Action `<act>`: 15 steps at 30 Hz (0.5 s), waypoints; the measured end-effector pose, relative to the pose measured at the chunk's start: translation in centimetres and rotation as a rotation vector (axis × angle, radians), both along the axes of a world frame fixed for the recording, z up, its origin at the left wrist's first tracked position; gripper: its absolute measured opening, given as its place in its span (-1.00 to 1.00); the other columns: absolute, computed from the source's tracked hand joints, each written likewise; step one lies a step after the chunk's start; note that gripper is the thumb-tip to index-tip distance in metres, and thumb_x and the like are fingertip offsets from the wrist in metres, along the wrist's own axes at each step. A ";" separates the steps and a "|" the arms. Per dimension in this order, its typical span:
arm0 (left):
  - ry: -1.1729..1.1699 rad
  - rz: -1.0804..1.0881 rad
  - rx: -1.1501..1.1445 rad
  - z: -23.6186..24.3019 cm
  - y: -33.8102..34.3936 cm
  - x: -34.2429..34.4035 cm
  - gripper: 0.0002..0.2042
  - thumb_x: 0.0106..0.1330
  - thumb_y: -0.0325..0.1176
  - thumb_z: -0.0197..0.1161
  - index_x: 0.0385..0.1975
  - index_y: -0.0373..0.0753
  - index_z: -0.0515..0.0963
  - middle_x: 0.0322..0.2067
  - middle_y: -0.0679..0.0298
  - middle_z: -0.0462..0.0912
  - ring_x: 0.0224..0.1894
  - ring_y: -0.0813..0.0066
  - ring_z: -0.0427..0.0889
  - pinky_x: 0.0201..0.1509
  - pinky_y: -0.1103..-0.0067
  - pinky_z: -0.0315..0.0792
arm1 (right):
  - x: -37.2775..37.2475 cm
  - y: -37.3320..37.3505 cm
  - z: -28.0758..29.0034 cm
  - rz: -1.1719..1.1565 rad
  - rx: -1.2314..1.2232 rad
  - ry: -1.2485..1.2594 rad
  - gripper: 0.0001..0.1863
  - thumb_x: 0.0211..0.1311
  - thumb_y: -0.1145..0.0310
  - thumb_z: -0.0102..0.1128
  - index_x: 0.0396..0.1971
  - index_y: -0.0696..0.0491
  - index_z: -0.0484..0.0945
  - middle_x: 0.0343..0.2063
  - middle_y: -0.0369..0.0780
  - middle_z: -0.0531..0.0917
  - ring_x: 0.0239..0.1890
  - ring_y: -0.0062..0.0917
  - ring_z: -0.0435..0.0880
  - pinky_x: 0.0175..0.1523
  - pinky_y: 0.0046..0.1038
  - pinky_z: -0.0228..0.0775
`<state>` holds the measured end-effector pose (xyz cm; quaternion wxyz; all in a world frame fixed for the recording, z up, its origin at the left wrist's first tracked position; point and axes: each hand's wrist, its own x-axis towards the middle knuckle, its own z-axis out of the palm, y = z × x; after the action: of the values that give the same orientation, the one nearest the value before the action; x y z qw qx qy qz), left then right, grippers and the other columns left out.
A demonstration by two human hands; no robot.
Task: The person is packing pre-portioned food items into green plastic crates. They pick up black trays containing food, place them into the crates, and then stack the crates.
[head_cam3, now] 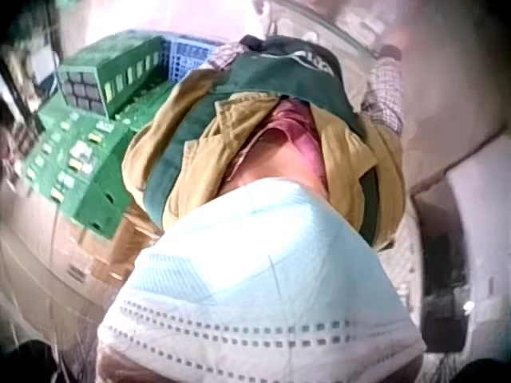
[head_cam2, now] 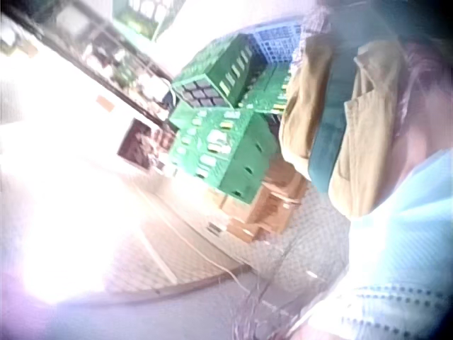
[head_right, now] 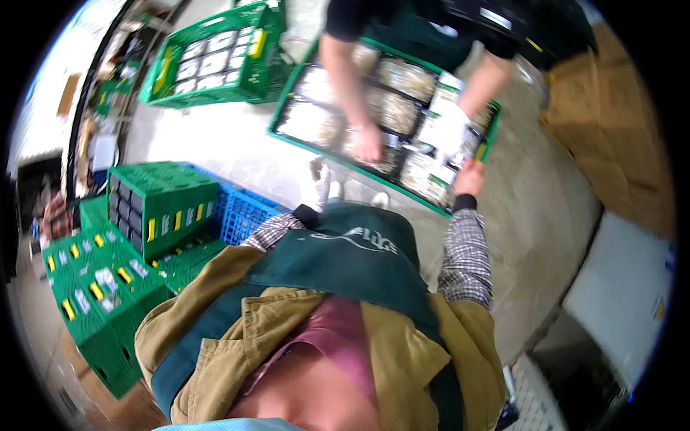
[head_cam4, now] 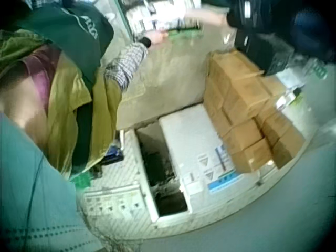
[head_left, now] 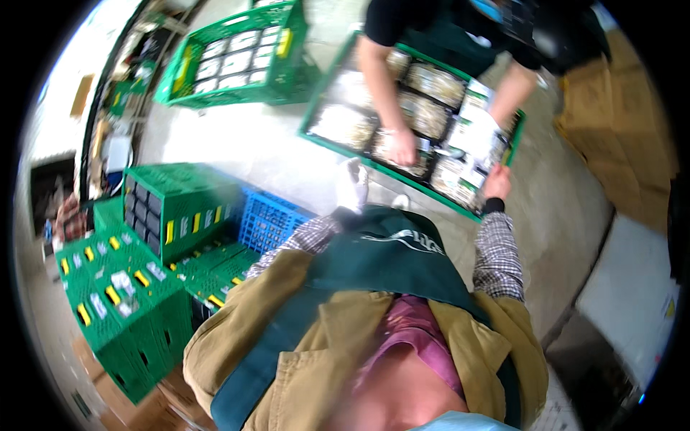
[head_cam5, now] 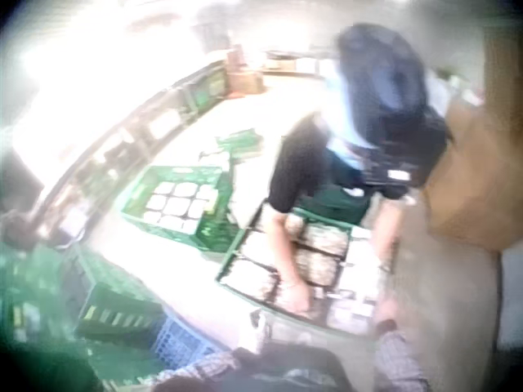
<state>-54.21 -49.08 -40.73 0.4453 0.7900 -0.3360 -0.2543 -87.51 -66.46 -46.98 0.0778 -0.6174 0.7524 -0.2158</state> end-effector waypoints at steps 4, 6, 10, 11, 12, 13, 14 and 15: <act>-0.007 -0.362 -0.114 3.0 -4.7 -6.4 -0.82 0.20 -0.46 0.07 -0.21 -0.27 0.39 -0.32 0.13 0.54 -0.28 0.46 0.53 -0.18 0.58 0.39 | 0.1 0.3 6.7 0.106 -0.031 0.069 -0.76 0.15 0.23 -0.01 -0.53 0.11 0.36 -0.60 0.02 0.52 -0.53 -0.08 0.52 -0.44 -0.13 0.33; 0.311 -0.459 -0.011 4.0 -7.5 -10.6 -0.85 0.23 -0.46 0.00 -0.22 -0.26 0.37 -0.38 0.14 0.54 -0.42 0.44 0.55 -0.27 0.55 0.44 | -3.4 1.1 10.2 0.046 -0.043 0.187 -0.74 0.13 0.23 0.00 -0.58 0.11 0.36 -0.64 0.01 0.52 -0.55 -0.09 0.52 -0.45 -0.14 0.34; 0.680 -0.421 0.200 -7.0 -11.6 -15.7 -0.87 0.21 -0.51 -0.01 -0.25 -0.27 0.38 -0.42 0.19 0.53 -0.51 0.48 0.52 -0.43 0.58 0.44 | -7.2 4.0 16.3 -0.029 -0.093 0.003 -0.72 0.12 0.28 0.05 -0.65 0.13 0.32 -0.70 -0.01 0.47 -0.61 -0.11 0.49 -0.51 -0.23 0.30; 0.643 -0.481 0.211 -7.2 -12.1 -17.8 -0.88 0.20 -0.54 -0.01 -0.28 -0.28 0.39 -0.44 0.18 0.53 -0.51 0.45 0.53 -0.46 0.56 0.44 | -8.6 5.3 17.0 -0.050 -0.068 -0.012 -0.72 0.13 0.29 0.05 -0.65 0.14 0.31 -0.72 -0.02 0.45 -0.63 -0.12 0.47 -0.52 -0.25 0.28; 0.510 -0.515 0.257 -8.8 -12.1 -18.7 -0.89 0.19 -0.56 -0.02 -0.30 -0.28 0.40 -0.43 0.17 0.53 -0.50 0.42 0.53 -0.47 0.56 0.43 | -9.1 6.1 17.8 -0.059 -0.043 -0.043 -0.72 0.14 0.29 0.05 -0.64 0.14 0.29 -0.74 -0.03 0.42 -0.65 -0.12 0.45 -0.53 -0.26 0.26; 0.891 -0.487 0.248 -9.8 -12.2 -19.6 -0.90 0.22 -0.42 -0.05 -0.36 -0.24 0.41 -0.48 0.19 0.50 -0.49 0.40 0.49 -0.43 0.55 0.40 | -10.1 7.0 18.2 -0.115 -0.008 -0.066 -0.71 0.15 0.28 0.04 -0.64 0.14 0.29 -0.74 -0.07 0.40 -0.67 -0.19 0.42 -0.52 -0.31 0.26; 1.265 -0.432 0.236 -10.9 -12.3 -20.0 -0.83 0.24 -0.29 -0.09 -0.42 -0.19 0.42 -0.52 0.21 0.48 -0.49 0.38 0.45 -0.39 0.53 0.36 | -10.7 7.6 17.7 -0.096 -0.045 -0.106 -0.71 0.15 0.29 0.04 -0.63 0.14 0.29 -0.74 -0.08 0.40 -0.67 -0.22 0.42 -0.52 -0.32 0.26; 1.012 -0.629 0.191 -11.9 -12.7 -20.3 -0.82 0.23 -0.26 -0.09 -0.41 -0.17 0.44 -0.51 0.20 0.49 -0.43 0.36 0.46 -0.34 0.51 0.36 | -11.3 7.8 16.8 -0.084 -0.082 -0.133 -0.72 0.16 0.29 0.04 -0.62 0.14 0.30 -0.73 -0.08 0.40 -0.66 -0.24 0.42 -0.51 -0.34 0.26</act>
<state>-74.48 -61.82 -52.59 0.3801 0.4700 -0.2756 -0.7474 -98.78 -58.70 -30.20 0.0931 -0.5721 0.7616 -0.2898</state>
